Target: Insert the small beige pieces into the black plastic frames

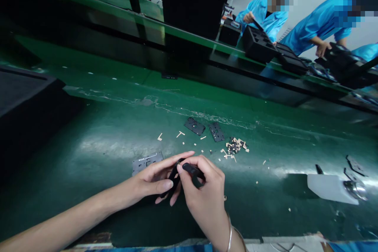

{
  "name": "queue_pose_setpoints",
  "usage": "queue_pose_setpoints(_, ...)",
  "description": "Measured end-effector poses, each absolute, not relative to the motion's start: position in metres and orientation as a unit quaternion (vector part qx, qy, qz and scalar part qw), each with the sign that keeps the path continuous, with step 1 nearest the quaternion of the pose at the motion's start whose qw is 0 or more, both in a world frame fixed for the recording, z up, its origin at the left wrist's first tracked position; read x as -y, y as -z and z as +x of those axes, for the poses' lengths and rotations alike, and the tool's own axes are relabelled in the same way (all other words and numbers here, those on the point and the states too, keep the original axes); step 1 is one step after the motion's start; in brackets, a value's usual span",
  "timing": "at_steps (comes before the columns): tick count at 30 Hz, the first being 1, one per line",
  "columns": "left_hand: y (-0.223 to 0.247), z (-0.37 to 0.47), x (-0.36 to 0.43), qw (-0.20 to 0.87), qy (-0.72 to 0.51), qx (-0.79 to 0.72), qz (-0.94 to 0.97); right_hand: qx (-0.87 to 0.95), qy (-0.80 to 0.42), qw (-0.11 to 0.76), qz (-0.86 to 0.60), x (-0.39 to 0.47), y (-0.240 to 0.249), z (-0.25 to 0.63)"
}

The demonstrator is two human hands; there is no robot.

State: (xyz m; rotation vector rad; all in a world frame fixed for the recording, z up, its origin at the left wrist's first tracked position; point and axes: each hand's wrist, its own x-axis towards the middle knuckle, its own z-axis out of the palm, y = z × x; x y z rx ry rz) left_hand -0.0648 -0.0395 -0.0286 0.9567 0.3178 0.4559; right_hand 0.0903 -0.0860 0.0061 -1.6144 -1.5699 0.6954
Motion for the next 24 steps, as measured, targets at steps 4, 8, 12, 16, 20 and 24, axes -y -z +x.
queue_pose_setpoints(4, 0.027, -0.065, 0.042, 0.824, -0.218, -0.187, 0.489, 0.63, -0.268, 0.363, -0.632, 0.084, -0.006, 0.092)
queue_pose_setpoints(8, 0.029, -0.064, 0.043, 0.812, -0.214, -0.21, 0.501, 0.637, -0.237, 0.36, -0.639, 0.083, -0.004, 0.091)
queue_pose_setpoints(12, 0.033, -0.063, 0.043, 0.81, -0.215, -0.213, 0.502, 0.656, -0.166, 0.359, -0.643, 0.085, -0.001, 0.087)
queue_pose_setpoints(16, 0.038, -0.062, 0.042, 0.827, -0.238, -0.182, 0.476, 0.666, -0.124, 0.351, -0.646, 0.084, 0.001, 0.091)
queue_pose_setpoints(20, 0.037, -0.061, 0.04, 0.855, -0.252, -0.145, 0.43, 0.657, -0.034, 0.334, -0.674, 0.079, 0.003, 0.109)
queue_pose_setpoints(24, 0.034, -0.062, 0.038, 0.864, -0.26, -0.171, 0.395, 0.687, -0.018, 0.302, -0.66, 0.077, 0.0, 0.13)
